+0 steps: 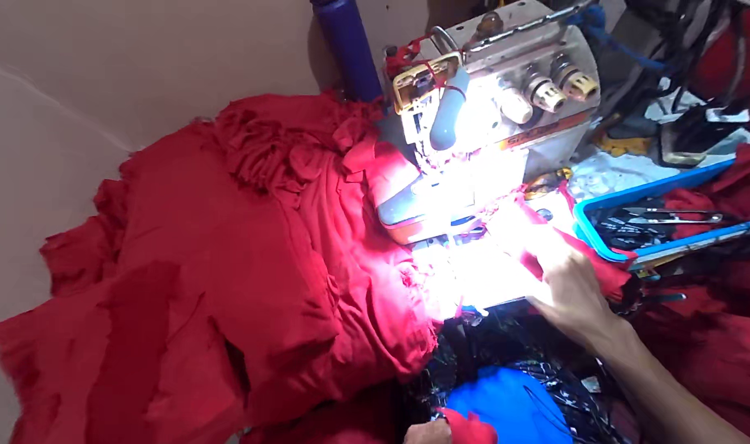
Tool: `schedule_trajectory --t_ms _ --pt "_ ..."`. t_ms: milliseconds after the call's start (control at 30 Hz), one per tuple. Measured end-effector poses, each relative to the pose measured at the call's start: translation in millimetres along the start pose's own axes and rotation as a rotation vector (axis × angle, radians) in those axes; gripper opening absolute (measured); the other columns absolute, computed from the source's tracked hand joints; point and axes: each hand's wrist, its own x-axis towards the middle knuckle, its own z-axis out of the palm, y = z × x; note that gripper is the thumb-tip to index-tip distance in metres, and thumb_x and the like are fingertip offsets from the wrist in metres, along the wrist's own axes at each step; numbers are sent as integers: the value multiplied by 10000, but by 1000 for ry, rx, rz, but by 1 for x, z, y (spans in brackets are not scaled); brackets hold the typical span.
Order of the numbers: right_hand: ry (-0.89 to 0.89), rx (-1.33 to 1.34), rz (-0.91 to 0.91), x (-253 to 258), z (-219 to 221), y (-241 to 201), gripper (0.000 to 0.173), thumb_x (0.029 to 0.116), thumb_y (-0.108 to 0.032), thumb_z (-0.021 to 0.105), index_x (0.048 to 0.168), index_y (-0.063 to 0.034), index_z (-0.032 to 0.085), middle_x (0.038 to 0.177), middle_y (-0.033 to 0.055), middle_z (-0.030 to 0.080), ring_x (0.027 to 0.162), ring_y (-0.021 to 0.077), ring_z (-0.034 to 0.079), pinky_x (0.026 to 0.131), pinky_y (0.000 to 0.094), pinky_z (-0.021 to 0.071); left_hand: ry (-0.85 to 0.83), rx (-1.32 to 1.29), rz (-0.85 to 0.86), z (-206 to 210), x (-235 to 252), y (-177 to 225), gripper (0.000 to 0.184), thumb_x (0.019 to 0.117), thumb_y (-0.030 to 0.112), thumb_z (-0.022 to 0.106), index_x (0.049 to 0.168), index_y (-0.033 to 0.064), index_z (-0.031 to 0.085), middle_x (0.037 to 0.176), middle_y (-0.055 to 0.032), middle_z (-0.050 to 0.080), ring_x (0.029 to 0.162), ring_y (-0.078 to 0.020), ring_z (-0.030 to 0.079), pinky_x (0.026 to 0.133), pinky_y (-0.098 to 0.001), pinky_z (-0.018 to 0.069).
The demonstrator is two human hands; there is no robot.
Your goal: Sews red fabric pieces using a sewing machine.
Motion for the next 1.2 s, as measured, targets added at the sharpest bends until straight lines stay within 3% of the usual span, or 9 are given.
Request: schedule_trajectory --t_ms 133,233,333,533,633,800,933,1067,1200 --pt "-210 -300 328 16 27 21 707 965 -226 669 1531 80 376 1508 361 414 1364 535 441 1078 670 357 11 145 -71 1 -5 -21 282 1000 217 636 1004 -56 706 917 -89 734 905 -37 690 843 -209 559" --pt "-168 -358 325 13 36 24 669 992 -244 619 1513 105 387 1448 387 455 1310 554 475 1021 672 375 41 143 -143 3 -5 -15 255 991 188 637 1017 -53 714 946 -80 739 953 -27 678 894 -219 537" --pt "-59 -262 295 14 34 29 511 959 -140 638 1396 96 520 1267 349 563 1164 521 566 910 640 468 61 63 -130 2 -9 -19 156 1003 236 647 1031 99 715 1003 71 731 995 62 645 908 -175 533" --pt "71 -110 139 10 25 23 506 872 -6 657 1357 110 574 1221 326 630 1104 503 622 879 621 496 55 109 -143 5 -4 -19 164 962 147 681 957 -17 690 938 -32 727 961 17 655 890 -202 536" --pt "204 45 80 4 2 10 532 865 -49 646 1371 96 565 1218 282 653 1106 426 640 918 549 510 32 128 -162 8 -2 -19 169 951 123 678 945 -45 688 920 -61 725 946 1 661 881 -206 539" --pt "293 281 59 -4 -60 0 507 948 -117 609 1412 70 528 1272 173 638 1114 91 628 950 246 520 13 151 -161 12 3 -18 182 946 111 680 916 -68 679 882 -88 714 914 -9 661 859 -196 536" --pt "330 225 96 -19 -112 20 506 996 -231 601 1439 -12 488 1250 11 641 1062 -46 613 927 190 534 11 146 -160 12 5 -19 191 952 121 675 927 -69 684 903 -94 720 930 -16 668 869 -207 543" --pt "365 -85 179 -26 -134 81 567 1022 -409 568 1468 -64 510 1302 181 629 1167 225 632 988 417 513 -2 189 -164 11 6 -22 229 964 141 664 959 -85 695 931 -117 733 949 -36 681 891 -215 547" --pt "186 -211 298 20 -116 91 595 1005 -211 587 1503 62 408 1411 395 473 1307 592 450 1051 718 354 4 221 -205 13 9 -23 196 924 76 673 919 -119 695 877 -141 720 895 -51 681 859 -201 543"
